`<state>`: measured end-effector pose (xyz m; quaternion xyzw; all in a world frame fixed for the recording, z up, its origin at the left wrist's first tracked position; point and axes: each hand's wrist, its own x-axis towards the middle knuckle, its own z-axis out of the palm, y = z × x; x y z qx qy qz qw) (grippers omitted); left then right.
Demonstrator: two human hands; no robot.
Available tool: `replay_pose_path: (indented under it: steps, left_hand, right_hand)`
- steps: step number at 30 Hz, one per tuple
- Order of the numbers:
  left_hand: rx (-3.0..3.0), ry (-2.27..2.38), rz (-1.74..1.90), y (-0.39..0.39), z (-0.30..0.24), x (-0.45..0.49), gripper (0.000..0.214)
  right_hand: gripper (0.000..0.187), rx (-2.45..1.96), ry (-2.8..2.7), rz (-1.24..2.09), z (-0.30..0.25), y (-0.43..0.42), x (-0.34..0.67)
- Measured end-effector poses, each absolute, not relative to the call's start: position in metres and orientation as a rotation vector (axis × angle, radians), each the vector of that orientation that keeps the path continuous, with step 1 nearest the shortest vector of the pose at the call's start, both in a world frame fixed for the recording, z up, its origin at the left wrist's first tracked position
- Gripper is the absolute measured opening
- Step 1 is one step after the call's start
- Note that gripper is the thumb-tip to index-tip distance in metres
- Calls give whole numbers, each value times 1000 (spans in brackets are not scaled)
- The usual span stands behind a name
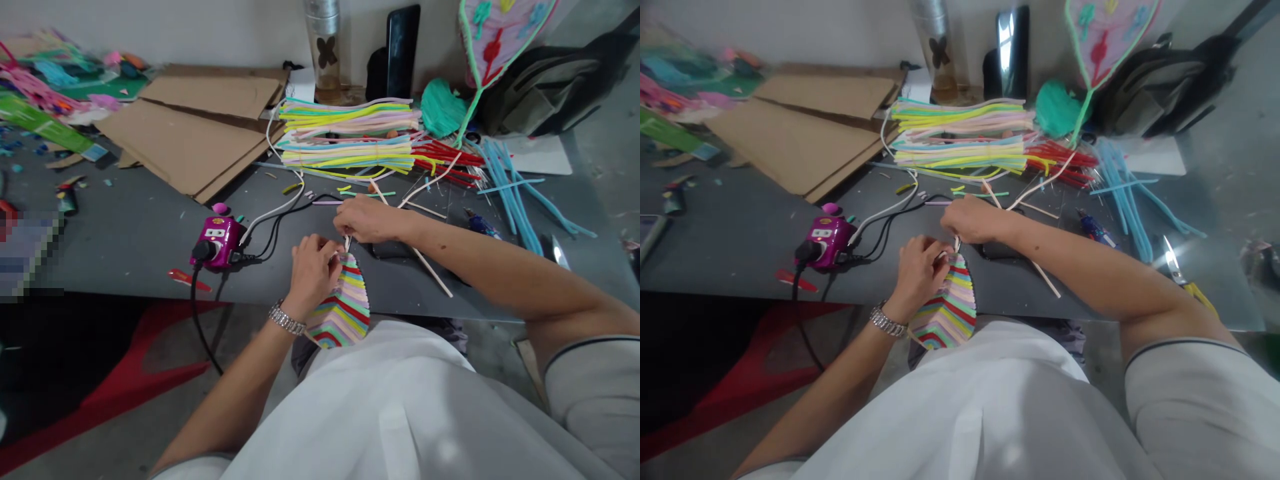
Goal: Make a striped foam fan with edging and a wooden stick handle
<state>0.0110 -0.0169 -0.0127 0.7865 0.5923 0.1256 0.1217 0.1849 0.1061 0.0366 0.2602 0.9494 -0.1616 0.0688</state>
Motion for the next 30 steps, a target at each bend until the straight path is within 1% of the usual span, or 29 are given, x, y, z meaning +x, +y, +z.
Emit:
replay_pose_path:
  steps: [6,11,13,20,23,27,30]
  left_hand:
    - [2300,1725,368,-17,-13,10,21]
    - [2314,1710,395,-17,-14,9,22]
    - [2310,1713,397,-17,-14,9,22]
    - [2295,1723,393,-17,-14,10,22]
    - [2294,1726,394,-17,-13,10,21]
    - [2299,1716,398,-18,-12,10,22]
    - [2298,1714,414,-18,-12,10,23]
  right_hand:
    - [21,748,2852,-691,27,119,188]
    - [19,658,2930,-552,19,124,186]
    - [18,664,2952,-550,18,126,186]
    - [20,732,2902,-898,24,128,191]
    - [19,708,2860,-966,28,130,191]
    - [17,674,2816,-908,29,133,189]
    - [17,643,2846,-738,27,133,186]
